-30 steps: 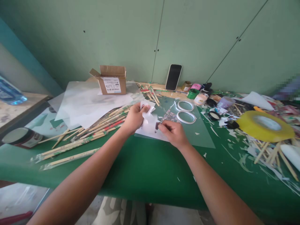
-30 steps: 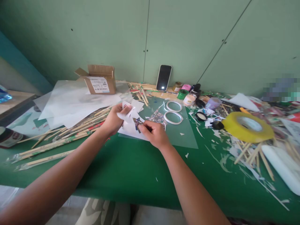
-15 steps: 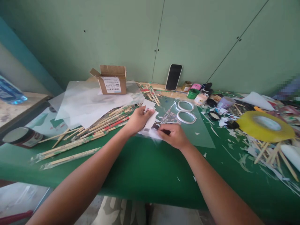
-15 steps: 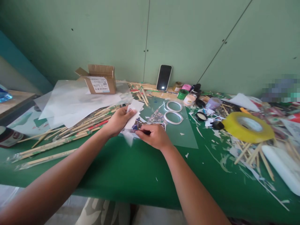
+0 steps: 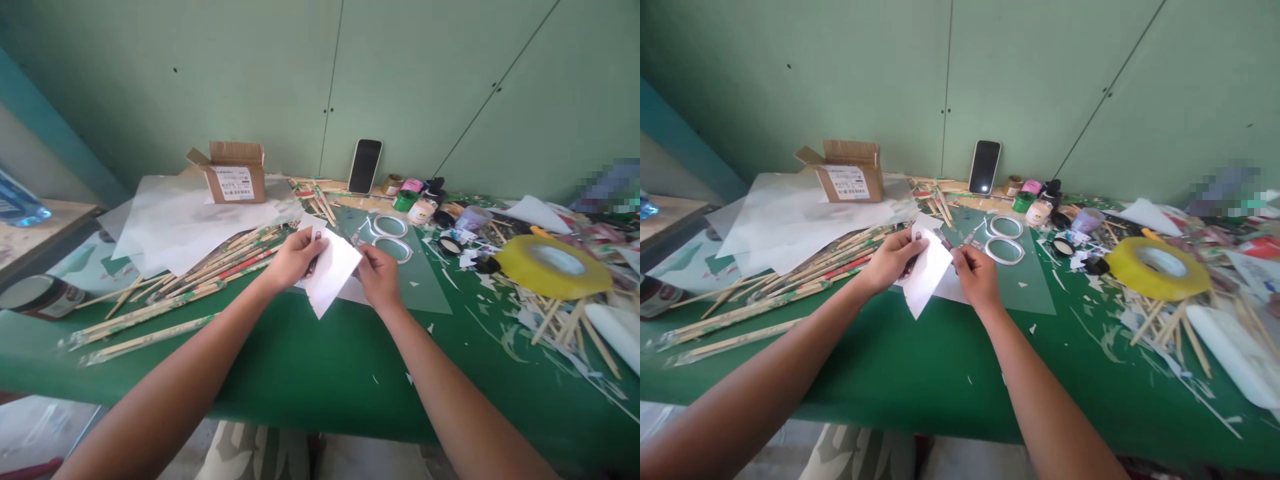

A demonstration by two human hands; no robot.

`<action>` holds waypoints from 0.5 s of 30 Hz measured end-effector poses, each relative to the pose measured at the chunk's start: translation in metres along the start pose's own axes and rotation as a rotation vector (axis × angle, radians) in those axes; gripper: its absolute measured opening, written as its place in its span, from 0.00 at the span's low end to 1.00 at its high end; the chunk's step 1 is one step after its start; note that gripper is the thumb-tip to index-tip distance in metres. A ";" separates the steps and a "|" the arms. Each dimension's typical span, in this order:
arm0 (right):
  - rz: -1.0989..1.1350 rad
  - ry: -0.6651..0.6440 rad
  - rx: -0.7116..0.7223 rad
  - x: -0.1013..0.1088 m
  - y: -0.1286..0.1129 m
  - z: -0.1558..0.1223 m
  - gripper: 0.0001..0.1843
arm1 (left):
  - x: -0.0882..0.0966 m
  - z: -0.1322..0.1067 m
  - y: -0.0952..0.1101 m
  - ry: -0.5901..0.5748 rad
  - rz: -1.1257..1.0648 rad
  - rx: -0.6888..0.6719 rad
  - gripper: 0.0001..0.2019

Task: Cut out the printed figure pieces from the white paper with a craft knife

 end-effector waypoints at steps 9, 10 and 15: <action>-0.064 -0.001 0.015 -0.004 -0.006 -0.002 0.14 | -0.005 -0.002 0.000 0.024 -0.032 0.006 0.15; -0.071 -0.009 0.011 -0.004 -0.005 -0.003 0.14 | -0.004 -0.001 -0.001 0.031 -0.040 0.020 0.15; -0.094 -0.028 -0.011 -0.005 -0.002 -0.005 0.17 | 0.001 -0.002 -0.007 0.093 -0.126 0.080 0.14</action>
Point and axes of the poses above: each hand's wrist, its own z-axis towards the middle knuckle, its own x-axis out of the back of the hand, y = z × x, the point moved 10 cm from there along z, towards the middle knuckle, and after that the axes turned 13 degrees about z, right-handed, at the moved point
